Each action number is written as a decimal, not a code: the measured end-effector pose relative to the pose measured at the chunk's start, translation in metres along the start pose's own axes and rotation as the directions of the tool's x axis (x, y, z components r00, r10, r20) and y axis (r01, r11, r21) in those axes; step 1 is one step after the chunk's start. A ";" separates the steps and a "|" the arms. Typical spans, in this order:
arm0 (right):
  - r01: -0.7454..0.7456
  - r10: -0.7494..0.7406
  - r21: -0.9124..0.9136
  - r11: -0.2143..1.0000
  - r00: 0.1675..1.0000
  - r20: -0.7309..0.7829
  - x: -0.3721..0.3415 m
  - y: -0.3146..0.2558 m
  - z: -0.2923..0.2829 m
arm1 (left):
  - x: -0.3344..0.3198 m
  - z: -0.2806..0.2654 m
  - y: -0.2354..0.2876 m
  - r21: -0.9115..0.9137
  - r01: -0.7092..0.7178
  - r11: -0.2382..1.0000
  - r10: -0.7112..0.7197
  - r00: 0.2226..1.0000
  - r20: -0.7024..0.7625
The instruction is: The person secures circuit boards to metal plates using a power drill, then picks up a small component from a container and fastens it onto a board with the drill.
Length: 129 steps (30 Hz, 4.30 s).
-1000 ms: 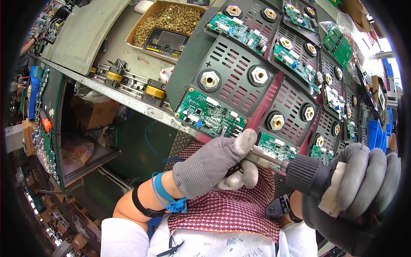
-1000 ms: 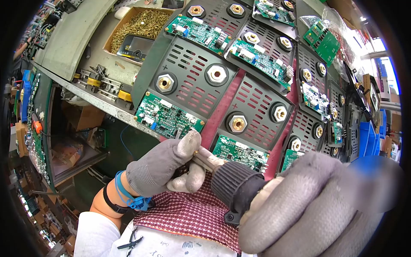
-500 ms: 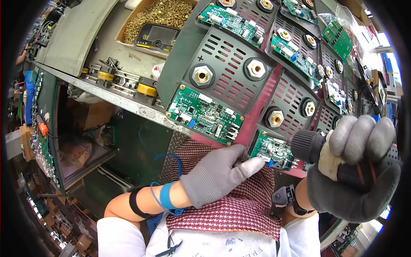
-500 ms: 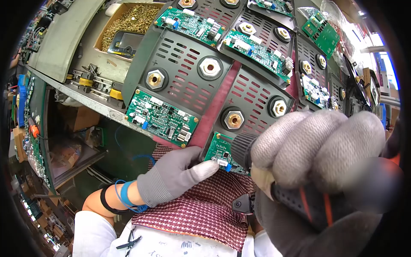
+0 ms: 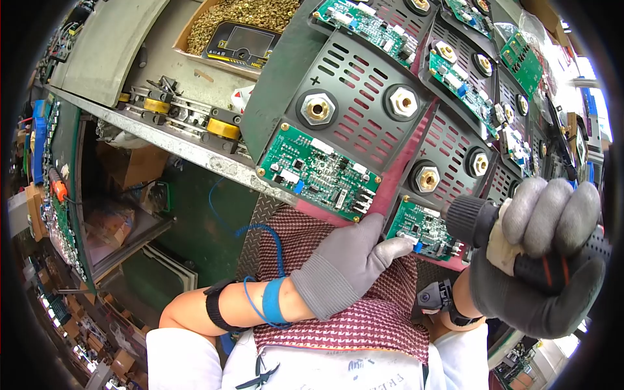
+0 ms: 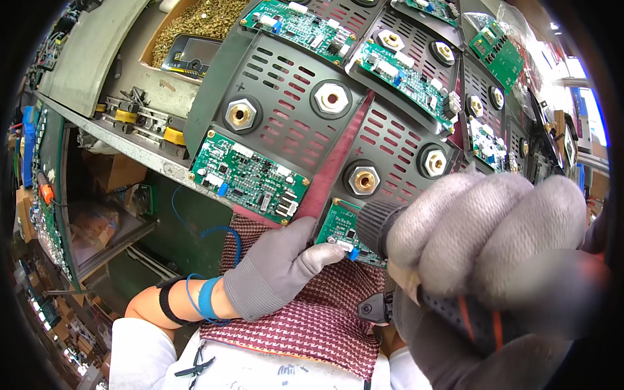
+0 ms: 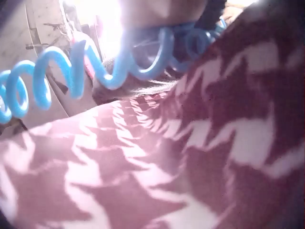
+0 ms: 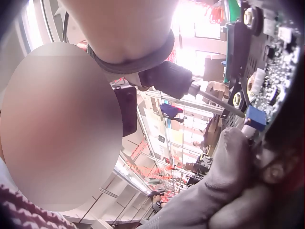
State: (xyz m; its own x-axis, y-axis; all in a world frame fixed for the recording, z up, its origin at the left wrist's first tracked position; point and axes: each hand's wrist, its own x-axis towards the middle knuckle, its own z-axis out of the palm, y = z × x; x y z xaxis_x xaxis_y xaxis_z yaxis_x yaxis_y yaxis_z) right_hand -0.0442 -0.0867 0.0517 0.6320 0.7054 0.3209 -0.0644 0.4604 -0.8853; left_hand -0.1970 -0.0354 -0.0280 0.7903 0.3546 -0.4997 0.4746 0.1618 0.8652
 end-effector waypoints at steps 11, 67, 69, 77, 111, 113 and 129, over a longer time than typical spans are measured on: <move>0.013 -0.017 0.098 0.995 0.999 0.039 0.004 0.004 0.007 | 0.000 0.002 -0.008 0.035 -0.044 0.998 0.045 0.998 -0.051; 0.004 -0.007 0.193 0.981 1.000 0.019 -0.021 -0.020 0.018 | -0.016 -0.035 -0.015 -0.849 0.332 0.412 -0.055 0.939 0.340; -0.009 0.005 0.219 0.976 1.000 0.022 -0.022 -0.018 0.020 | -0.015 -0.037 -0.014 -0.828 0.384 0.410 -0.063 0.917 0.394; 0.050 -0.036 0.203 0.978 0.997 -0.073 -0.024 -0.016 0.023 | -0.016 -0.034 -0.002 -0.752 0.386 0.534 -0.109 0.914 0.391; -0.064 0.061 0.081 0.995 0.997 0.040 -0.026 -0.011 0.016 | -0.008 -0.012 0.002 -0.044 0.041 0.998 -0.039 0.997 0.061; -0.050 0.048 0.067 0.997 0.998 0.027 -0.026 -0.011 0.016 | -0.008 -0.010 -0.001 -0.090 0.032 0.995 -0.027 0.998 0.048; 0.241 -0.280 0.197 0.951 0.938 0.203 -0.016 0.002 0.027 | -0.008 0.001 -0.004 -0.117 -0.005 0.993 -0.008 0.993 -0.115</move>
State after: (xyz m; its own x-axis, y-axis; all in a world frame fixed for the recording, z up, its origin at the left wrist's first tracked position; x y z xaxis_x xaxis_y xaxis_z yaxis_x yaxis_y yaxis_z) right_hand -0.0756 -0.0825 0.0534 0.4541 0.6428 0.6170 -0.0610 0.7133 -0.6982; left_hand -0.2041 -0.0398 -0.0274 0.7365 0.4568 -0.4988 0.4217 0.2665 0.8667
